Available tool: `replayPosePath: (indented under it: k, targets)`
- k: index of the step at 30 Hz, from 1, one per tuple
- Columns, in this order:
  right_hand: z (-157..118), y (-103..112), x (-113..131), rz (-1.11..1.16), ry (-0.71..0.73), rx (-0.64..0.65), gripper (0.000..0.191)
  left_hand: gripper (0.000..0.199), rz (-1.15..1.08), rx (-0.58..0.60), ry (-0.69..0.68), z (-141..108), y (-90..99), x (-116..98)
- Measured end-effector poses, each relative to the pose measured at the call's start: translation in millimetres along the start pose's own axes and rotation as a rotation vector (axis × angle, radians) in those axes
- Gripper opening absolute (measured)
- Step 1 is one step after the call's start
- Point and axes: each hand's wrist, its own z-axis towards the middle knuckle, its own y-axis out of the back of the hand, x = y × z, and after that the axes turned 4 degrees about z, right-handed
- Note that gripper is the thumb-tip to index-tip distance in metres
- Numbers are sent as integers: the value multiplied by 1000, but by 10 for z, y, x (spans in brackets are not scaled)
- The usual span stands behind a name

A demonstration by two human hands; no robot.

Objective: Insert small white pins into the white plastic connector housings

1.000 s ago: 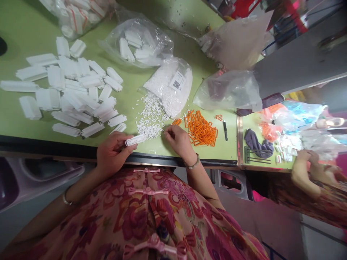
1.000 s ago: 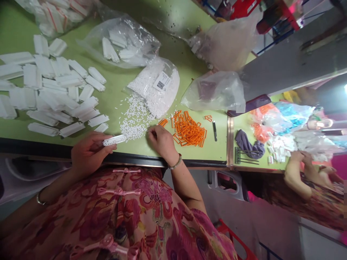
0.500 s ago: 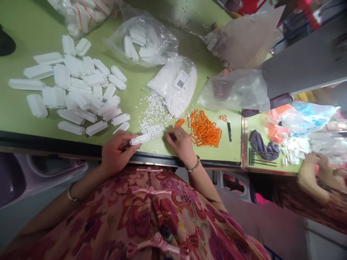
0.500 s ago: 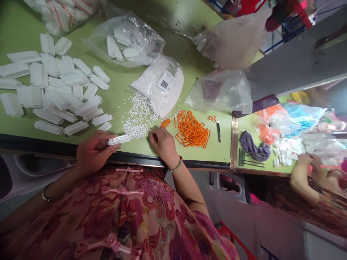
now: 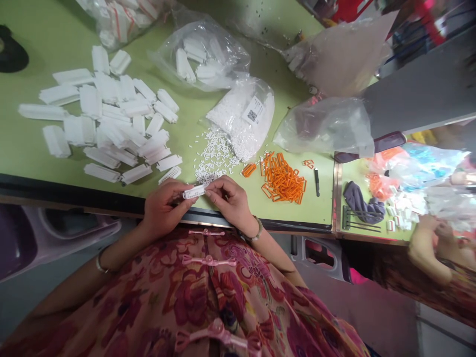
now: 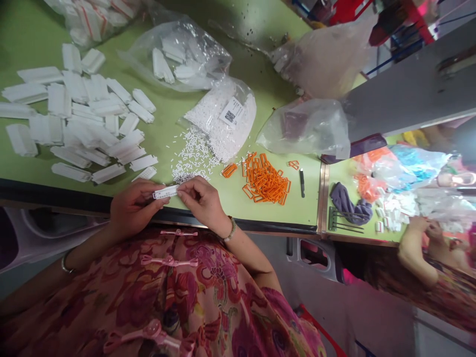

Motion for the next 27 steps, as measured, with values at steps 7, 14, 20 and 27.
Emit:
replayPosePath:
  k: [7,14,20,27]
  targets:
    - [-13,-59,-17,84,-152,44,13,16,-20,48,-22,-4,28,21]
    - [-4,354,-144,105,-175,-50,29,14,-74,-18,26,-36,2,6]
    - [-166,547,-243,-384,-28,-72,10,14,-143,-83,65,-37,-21,-16]
    - [-50,350,-265,-595,-79,21,9,11,-137,-74,46,-30,-42,-8]
